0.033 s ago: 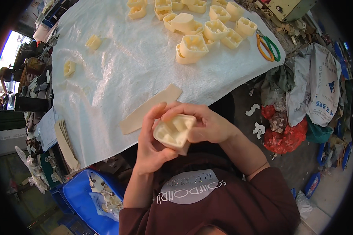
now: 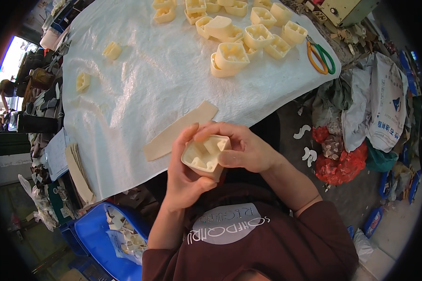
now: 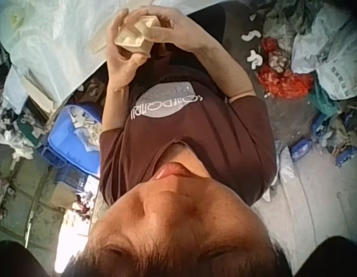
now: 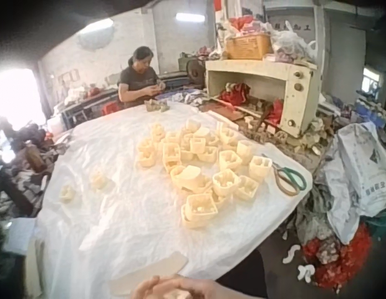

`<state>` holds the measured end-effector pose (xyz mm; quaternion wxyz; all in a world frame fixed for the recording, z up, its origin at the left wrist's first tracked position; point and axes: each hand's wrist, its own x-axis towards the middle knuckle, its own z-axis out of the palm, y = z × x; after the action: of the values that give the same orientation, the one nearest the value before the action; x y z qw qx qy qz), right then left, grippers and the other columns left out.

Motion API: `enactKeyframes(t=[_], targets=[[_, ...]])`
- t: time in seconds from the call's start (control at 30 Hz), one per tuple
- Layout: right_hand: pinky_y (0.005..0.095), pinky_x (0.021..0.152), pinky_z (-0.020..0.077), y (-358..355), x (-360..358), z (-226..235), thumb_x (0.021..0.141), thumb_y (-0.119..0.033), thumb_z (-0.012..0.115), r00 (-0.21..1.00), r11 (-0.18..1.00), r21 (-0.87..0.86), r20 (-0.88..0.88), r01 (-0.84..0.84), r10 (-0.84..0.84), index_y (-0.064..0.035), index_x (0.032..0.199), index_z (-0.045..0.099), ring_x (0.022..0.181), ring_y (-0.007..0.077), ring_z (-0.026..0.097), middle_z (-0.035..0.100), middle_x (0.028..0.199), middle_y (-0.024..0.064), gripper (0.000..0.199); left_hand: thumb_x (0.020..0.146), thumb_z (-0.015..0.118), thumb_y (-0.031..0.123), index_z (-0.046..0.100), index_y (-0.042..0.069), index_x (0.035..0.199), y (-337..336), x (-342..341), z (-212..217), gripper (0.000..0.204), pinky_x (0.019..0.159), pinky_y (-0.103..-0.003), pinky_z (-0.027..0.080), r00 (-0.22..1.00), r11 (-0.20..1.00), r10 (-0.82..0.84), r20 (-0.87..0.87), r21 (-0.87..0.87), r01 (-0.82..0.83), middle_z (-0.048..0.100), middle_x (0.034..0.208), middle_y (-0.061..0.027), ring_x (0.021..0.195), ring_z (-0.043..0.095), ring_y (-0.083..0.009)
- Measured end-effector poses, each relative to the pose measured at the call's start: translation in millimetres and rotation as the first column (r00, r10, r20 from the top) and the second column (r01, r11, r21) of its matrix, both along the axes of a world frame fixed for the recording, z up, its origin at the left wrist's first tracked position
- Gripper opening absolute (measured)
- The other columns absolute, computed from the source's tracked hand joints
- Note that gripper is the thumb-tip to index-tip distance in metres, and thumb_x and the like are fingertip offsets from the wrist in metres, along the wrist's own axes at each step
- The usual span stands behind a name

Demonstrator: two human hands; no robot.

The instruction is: The person repeatedly wraps small off-white plastic parts with rectangular sheets of paper. They pick a part, wrap it by hand, and place the wrapped item into a blue bin. The process is repeated continuously throughout the clip.

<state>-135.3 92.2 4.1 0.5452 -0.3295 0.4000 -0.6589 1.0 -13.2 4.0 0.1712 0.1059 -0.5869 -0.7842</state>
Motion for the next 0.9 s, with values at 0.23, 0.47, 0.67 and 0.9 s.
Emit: enactKeyframes(t=[0.23,0.47,0.67,0.9], targets=[[0.0306,0.093,0.0403,-8.3,11.0,-1.4,0.075,-0.037,0.072,0.993,0.986,-0.15,0.104,0.074,-0.058,-0.0005,0.13,0.036,0.108,0.0178,0.049,0.048,0.115,0.0104,0.075,0.062,0.081,0.043,0.001,0.003,0.143,-1.3,-0.7,21.7,0.121,0.088,-0.033,0.044,1.0,0.992,0.024,0.017,0.122,-0.026,0.049,0.117,-0.0139,0.104,0.054,-0.0219],[0.0285,0.086,0.0427,-7.6,7.1,2.0,0.079,-0.025,0.065,0.999,0.996,-0.076,0.033,-0.039,0.042,-0.0017,0.128,0.038,0.099,0.0153,0.052,0.051,0.108,0.0083,0.061,0.064,0.081,0.041,-0.008,0.007,0.143,-0.8,-2.2,8.3,0.123,0.086,-0.035,0.045,1.0,0.99,0.011,-0.026,0.139,-0.007,0.048,0.118,-0.0152,0.103,0.055,-0.0249],[0.0233,0.07,0.0441,-6.6,26.3,1.3,0.083,-0.025,0.058,0.969,0.971,-0.043,-0.077,0.234,-0.236,-0.002,0.123,0.041,0.086,0.0096,0.05,0.05,0.099,0.0048,0.049,0.086,0.058,0.023,0.007,-0.001,0.138,3.2,3.1,-0.6,0.077,0.087,-0.039,0.045,0.998,0.858,0.067,0.022,-0.511,-0.046,0.039,0.125,-0.0236,0.105,0.052,-0.0305],[0.0251,0.077,0.0433,-10.0,32.1,-1.7,0.086,-0.024,0.048,0.96,0.96,-0.015,-0.001,0.281,-0.281,-0.0036,0.124,0.04,0.095,0.0123,0.048,0.048,0.111,0.0073,0.044,0.081,0.051,0.018,0.013,-0.004,0.136,10.2,-2.4,-10.4,0.071,0.095,-0.041,0.037,0.976,0.83,0.199,-0.086,-0.515,-0.215,0.037,0.125,-0.0231,0.112,0.045,-0.0307]])
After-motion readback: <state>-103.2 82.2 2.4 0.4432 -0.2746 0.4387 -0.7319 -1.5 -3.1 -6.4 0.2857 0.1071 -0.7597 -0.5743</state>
